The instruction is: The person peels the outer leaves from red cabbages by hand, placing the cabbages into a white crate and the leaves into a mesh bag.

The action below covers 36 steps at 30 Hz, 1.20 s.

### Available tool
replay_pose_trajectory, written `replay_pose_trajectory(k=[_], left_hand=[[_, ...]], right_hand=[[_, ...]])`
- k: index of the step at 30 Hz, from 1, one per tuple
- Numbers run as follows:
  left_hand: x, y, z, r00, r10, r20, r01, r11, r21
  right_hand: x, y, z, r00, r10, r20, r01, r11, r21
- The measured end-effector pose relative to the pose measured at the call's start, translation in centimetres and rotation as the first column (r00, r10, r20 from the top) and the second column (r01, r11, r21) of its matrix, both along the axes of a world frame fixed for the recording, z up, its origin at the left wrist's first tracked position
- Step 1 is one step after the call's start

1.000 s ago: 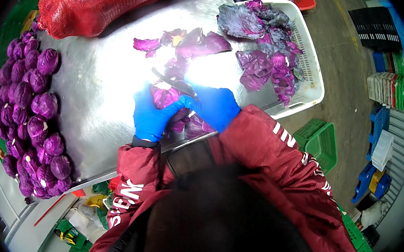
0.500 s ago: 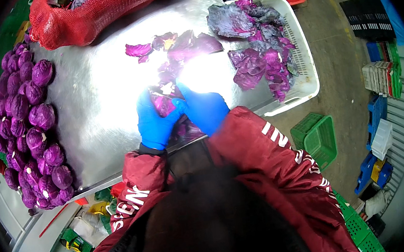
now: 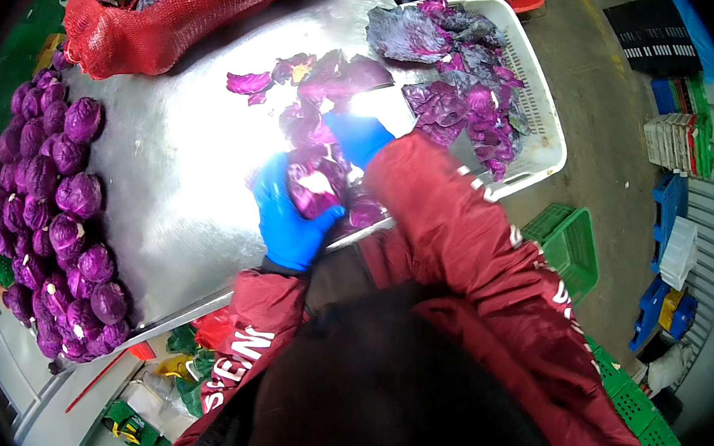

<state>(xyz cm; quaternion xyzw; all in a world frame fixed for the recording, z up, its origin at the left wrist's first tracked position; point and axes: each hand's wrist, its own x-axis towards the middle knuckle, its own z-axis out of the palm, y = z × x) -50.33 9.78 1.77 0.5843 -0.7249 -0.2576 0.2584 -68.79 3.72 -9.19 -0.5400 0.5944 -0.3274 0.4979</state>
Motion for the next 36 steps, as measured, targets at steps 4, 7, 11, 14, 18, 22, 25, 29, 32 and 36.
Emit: replay_pose_trajectory(k=[4,7,11,14,18,22,25,29,32,36], left_hand=[[2.2,0.5,-1.2,0.835,0.29,-0.467,-0.196,0.951,0.241],[2.1,0.6,-0.7,0.911,0.176,-0.372,-0.184,0.983,0.016],[1.7,0.0,0.2,0.833,0.208,-0.513,-0.232,0.973,0.018],[1.3,-1.1,-0.5,0.83,0.238,-0.505,-0.24,0.969,0.062],[2.1,-1.6,-2.7,0.899,0.172,-0.403,-0.198,0.98,-0.024],[1.7,-1.7,-2.6,0.79,0.244,-0.563,-0.225,0.969,0.104],[2.6,-1.5,-3.6,0.841,0.207,-0.5,-0.199,0.978,0.07],[3.1,-1.7,-3.1,0.853,0.241,-0.463,-0.196,0.97,0.143],[3.1,-1.9,-3.3,0.85,0.227,-0.476,-0.191,0.974,0.123],[3.9,-2.1,-3.3,0.706,0.32,-0.633,-0.186,0.945,0.27]], right_hand=[[2.3,-0.2,4.3,0.996,-0.004,-0.089,0.033,0.942,0.333],[1.4,-0.1,4.2,0.98,-0.147,-0.136,0.146,0.989,-0.019],[-5.5,-2.9,3.5,0.877,-0.481,0.003,0.4,0.733,0.551],[-2.9,0.6,4.5,0.89,-0.287,0.354,0.196,0.943,0.269],[3.9,2.1,11.6,0.987,-0.084,0.134,0.036,0.945,0.327],[3.9,2.1,8.7,0.97,-0.039,0.239,-0.045,0.941,0.335],[4.9,2.0,8.7,0.998,0.002,-0.062,0.011,0.978,0.21],[5.0,2.0,9.0,0.966,0.016,-0.257,0.04,0.976,0.214],[3.1,2.1,4.9,0.968,-0.054,-0.246,0.11,0.969,0.22],[2.3,1.9,4.9,0.915,-0.077,-0.395,0.084,0.996,0.001]])
